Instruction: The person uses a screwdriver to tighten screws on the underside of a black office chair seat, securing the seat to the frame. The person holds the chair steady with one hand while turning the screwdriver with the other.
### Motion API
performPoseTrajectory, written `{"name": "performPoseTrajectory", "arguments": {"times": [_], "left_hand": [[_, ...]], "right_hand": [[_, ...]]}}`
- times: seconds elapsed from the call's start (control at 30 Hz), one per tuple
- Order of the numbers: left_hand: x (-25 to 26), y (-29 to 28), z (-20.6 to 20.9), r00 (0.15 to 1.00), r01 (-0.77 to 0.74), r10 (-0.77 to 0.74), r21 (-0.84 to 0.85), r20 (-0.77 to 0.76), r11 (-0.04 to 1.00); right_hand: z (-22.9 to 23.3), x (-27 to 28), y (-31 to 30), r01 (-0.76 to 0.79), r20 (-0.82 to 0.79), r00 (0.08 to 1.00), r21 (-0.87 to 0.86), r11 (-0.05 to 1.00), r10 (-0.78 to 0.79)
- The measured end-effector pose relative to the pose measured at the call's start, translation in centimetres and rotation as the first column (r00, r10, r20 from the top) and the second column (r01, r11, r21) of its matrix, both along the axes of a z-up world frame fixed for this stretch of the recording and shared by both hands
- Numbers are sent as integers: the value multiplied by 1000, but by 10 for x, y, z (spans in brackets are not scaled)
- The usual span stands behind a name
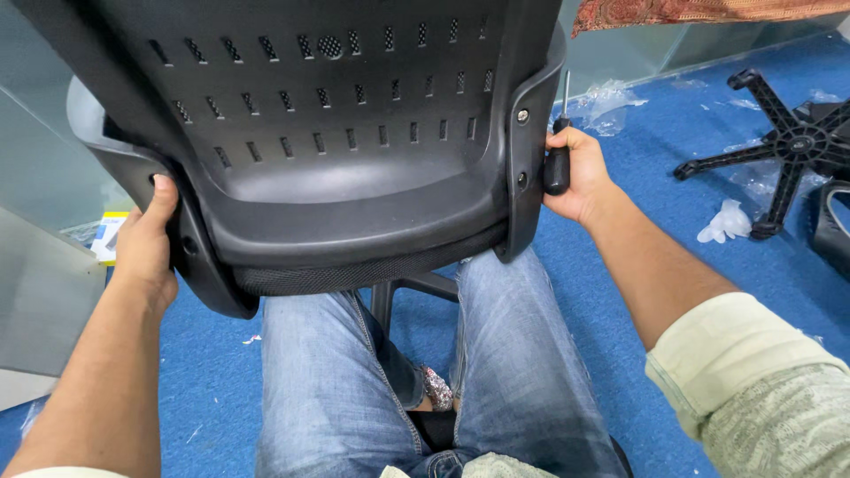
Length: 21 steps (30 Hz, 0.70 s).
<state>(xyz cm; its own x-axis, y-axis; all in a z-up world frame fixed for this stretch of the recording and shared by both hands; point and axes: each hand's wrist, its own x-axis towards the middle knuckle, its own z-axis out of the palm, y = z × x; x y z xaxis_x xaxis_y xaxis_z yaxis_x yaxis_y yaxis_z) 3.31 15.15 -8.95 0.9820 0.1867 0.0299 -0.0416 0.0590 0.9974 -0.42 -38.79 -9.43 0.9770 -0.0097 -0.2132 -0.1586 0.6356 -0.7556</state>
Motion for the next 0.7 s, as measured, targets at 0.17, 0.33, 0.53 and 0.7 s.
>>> {"name": "performPoseTrajectory", "arguments": {"times": [0.17, 0.33, 0.53, 0.7], "left_hand": [[7, 4, -11, 986, 164, -168, -275, 12, 947], [4, -2, -2, 978, 160, -193, -307, -82, 938], [-13, -9, 7, 976, 189, -211, -284, -51, 940], [-29, -12, 3, 981, 178, -191, -299, -16, 938]], "right_hand": [[-9, 9, -10, 5, -7, 1000, -17, 1000, -5], [-13, 16, -17, 24, -18, 1000, -58, 998, -25], [-9, 17, -15, 78, -43, 996, -59, 995, -81], [-4, 10, -13, 66, 46, 997, -133, 989, -60]]}}
